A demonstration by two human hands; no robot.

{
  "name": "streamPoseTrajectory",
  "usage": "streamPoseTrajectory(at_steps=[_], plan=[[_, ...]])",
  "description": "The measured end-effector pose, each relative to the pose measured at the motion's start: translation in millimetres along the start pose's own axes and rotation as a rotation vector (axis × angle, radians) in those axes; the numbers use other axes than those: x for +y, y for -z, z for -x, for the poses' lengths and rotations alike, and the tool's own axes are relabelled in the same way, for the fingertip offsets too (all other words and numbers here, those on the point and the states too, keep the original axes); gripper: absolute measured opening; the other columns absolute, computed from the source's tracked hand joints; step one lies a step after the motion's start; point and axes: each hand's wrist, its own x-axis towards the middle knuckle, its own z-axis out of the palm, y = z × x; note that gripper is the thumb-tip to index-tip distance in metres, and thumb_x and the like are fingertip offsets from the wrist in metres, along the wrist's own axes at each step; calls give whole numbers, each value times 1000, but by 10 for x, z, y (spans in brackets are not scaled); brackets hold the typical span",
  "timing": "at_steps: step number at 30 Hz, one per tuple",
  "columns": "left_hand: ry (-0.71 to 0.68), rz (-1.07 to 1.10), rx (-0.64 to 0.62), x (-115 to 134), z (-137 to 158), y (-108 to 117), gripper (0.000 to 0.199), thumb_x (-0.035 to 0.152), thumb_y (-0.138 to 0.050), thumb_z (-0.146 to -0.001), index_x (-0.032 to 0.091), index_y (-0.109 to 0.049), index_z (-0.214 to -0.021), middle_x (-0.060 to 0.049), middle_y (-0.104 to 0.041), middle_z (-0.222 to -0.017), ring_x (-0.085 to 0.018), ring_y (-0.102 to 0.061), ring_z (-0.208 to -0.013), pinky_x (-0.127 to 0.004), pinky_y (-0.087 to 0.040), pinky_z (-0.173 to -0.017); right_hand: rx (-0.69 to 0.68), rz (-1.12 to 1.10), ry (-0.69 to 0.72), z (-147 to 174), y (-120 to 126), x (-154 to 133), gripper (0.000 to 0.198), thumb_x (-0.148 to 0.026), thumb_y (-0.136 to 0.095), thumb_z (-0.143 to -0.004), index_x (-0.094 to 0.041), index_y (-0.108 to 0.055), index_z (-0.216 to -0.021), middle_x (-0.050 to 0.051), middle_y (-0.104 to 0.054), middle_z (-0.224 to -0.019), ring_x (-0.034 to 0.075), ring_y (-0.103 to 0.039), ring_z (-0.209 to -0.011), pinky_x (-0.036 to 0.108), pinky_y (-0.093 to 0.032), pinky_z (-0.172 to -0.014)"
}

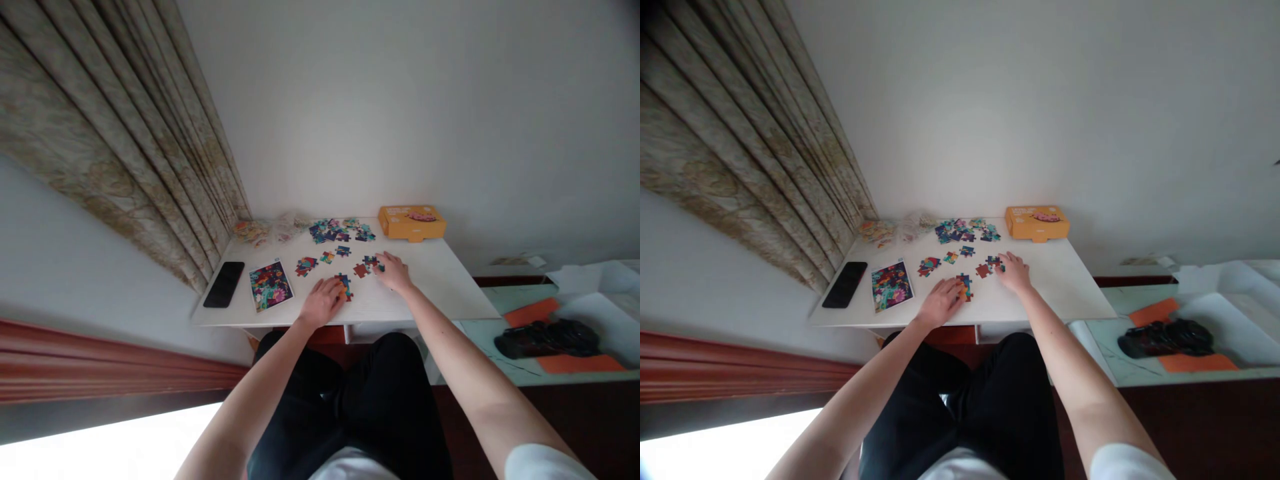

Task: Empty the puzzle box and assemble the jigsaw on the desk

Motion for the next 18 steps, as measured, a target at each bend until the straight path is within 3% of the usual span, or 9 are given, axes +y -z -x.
streamPoseTrajectory(at_steps=[5,10,14,18], plan=[[3,6,-23,39,-8,-34,33,32,-53,-106,22,-66,-135,-10,-65,-147,-24,-56,-141,-50,-38,-124,-130,-26,63,-203,-56,158,46,-26,-74,-85,-28,-72,-131,12,-72,-134,34,-63,-122,52,-51,-103],[14,7,-33,33,12,-25,31,33,-60,-102,24,-69,-131,-10,-67,-143,-25,-59,-138,-51,-38,-123,-168,-191,-6,-385,-96,178,61,-16,-82,-70,-15,-71,-131,15,-76,-115,24,-72,-95,38,-57,-89],[17,15,-28,30,2,-30,31,33,-59,-102,24,-69,-130,-10,-67,-144,-25,-58,-138,-52,-37,-124,-176,-404,-60,-449,-101,174,39,-17,-85,-64,-16,-78,-103,8,-79,-89,20,-71,-75,31,-57,-71],[15,26,-19,21,2,-45,30,32,-60,-102,24,-69,-130,-9,-67,-143,-25,-58,-138,-51,-37,-124,-94,-613,-183,-441,-59,109,25,-28,-85,-69,-17,-76,-88,4,-76,-74,20,-70,-67,33,-56,-69]])
